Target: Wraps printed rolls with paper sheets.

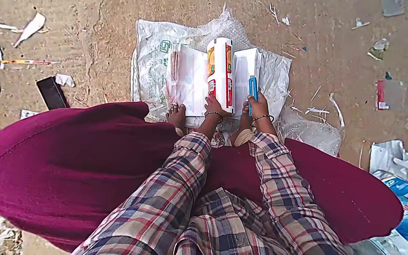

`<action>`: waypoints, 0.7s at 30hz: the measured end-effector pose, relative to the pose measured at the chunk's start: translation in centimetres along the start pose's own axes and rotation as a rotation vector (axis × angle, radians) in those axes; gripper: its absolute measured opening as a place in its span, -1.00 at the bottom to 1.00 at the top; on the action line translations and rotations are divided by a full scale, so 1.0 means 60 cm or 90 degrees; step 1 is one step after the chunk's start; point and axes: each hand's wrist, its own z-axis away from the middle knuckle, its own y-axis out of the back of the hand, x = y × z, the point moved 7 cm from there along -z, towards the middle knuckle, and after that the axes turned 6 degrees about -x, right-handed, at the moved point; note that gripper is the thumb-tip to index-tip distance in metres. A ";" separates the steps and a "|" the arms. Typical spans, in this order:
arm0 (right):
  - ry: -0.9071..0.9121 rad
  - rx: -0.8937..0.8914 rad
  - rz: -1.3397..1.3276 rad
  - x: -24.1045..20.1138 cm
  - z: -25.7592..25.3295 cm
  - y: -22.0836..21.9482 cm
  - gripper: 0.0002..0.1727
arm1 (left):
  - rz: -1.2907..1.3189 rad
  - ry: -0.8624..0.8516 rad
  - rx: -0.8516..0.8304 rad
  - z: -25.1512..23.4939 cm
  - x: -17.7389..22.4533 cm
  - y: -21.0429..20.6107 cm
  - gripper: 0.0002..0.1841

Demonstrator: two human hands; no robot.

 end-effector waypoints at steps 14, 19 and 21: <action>-0.013 0.146 -0.098 0.235 -0.110 -0.019 -0.22 | -0.232 -0.257 0.111 0.015 0.028 0.008 0.37; -0.078 0.094 -0.201 0.236 -0.102 -0.040 -0.42 | -0.262 -0.258 0.087 0.013 0.026 0.007 0.31; -0.087 0.080 -0.222 0.246 -0.107 -0.044 -0.43 | -0.265 -0.257 0.086 0.013 0.023 0.006 0.28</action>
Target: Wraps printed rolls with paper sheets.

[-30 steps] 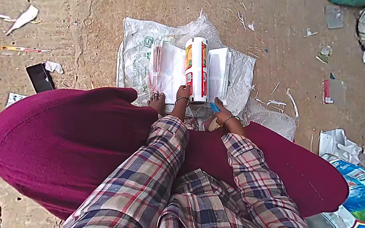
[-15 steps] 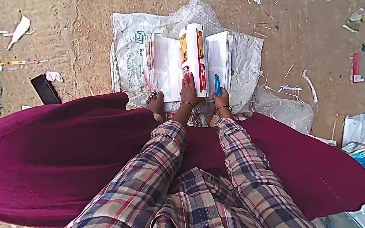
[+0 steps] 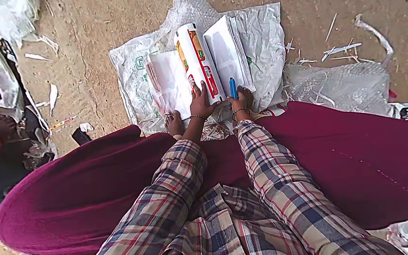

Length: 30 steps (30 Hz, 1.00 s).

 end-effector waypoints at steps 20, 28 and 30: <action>0.113 -0.008 0.026 -0.090 0.007 -0.026 -0.65 | 0.163 -0.152 0.193 0.028 0.026 -0.005 -0.81; 0.128 0.034 0.050 -0.091 0.001 -0.021 -0.64 | 0.174 0.074 0.317 0.070 -0.048 0.061 -0.74; 0.131 0.022 0.057 -0.092 0.007 -0.028 -0.62 | 0.194 0.248 0.299 0.091 -0.112 0.066 -0.68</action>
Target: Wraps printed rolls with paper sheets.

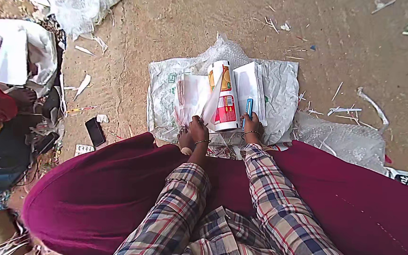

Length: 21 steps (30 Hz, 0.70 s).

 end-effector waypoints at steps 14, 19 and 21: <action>0.166 -0.112 0.397 -0.214 -0.115 -0.139 -0.29 | -0.391 -0.092 -0.186 -0.026 -0.098 -0.077 -0.18; 0.143 -0.136 0.515 -0.263 -0.185 -0.183 -0.30 | -0.326 0.032 -0.376 -0.053 -0.063 -0.105 -0.39; 0.131 -0.148 0.523 -0.259 -0.199 -0.189 -0.29 | -0.263 0.090 -0.368 -0.070 -0.072 -0.099 -0.33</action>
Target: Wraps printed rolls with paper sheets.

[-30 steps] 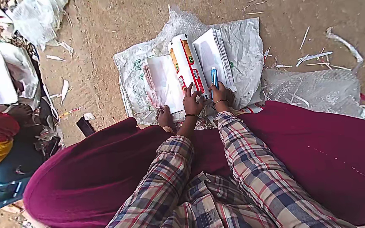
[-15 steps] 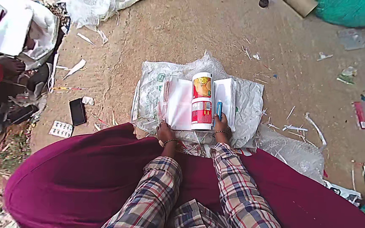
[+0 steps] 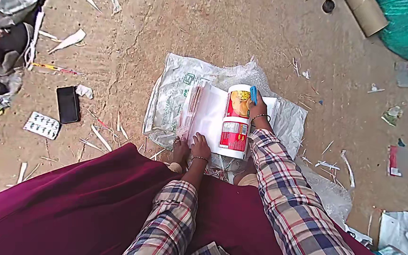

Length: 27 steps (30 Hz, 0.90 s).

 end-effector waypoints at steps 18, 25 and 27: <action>-0.015 -0.045 0.085 -0.026 -0.006 0.009 -0.27 | -0.045 0.027 0.023 -0.020 0.021 0.019 -0.04; -0.106 -0.169 0.114 -0.057 -0.006 0.032 -0.19 | 0.170 -0.005 0.147 0.002 0.043 0.038 -0.20; -0.134 -0.208 0.113 -0.044 0.000 0.031 -0.19 | 0.224 -0.072 0.181 0.004 0.064 0.050 -0.30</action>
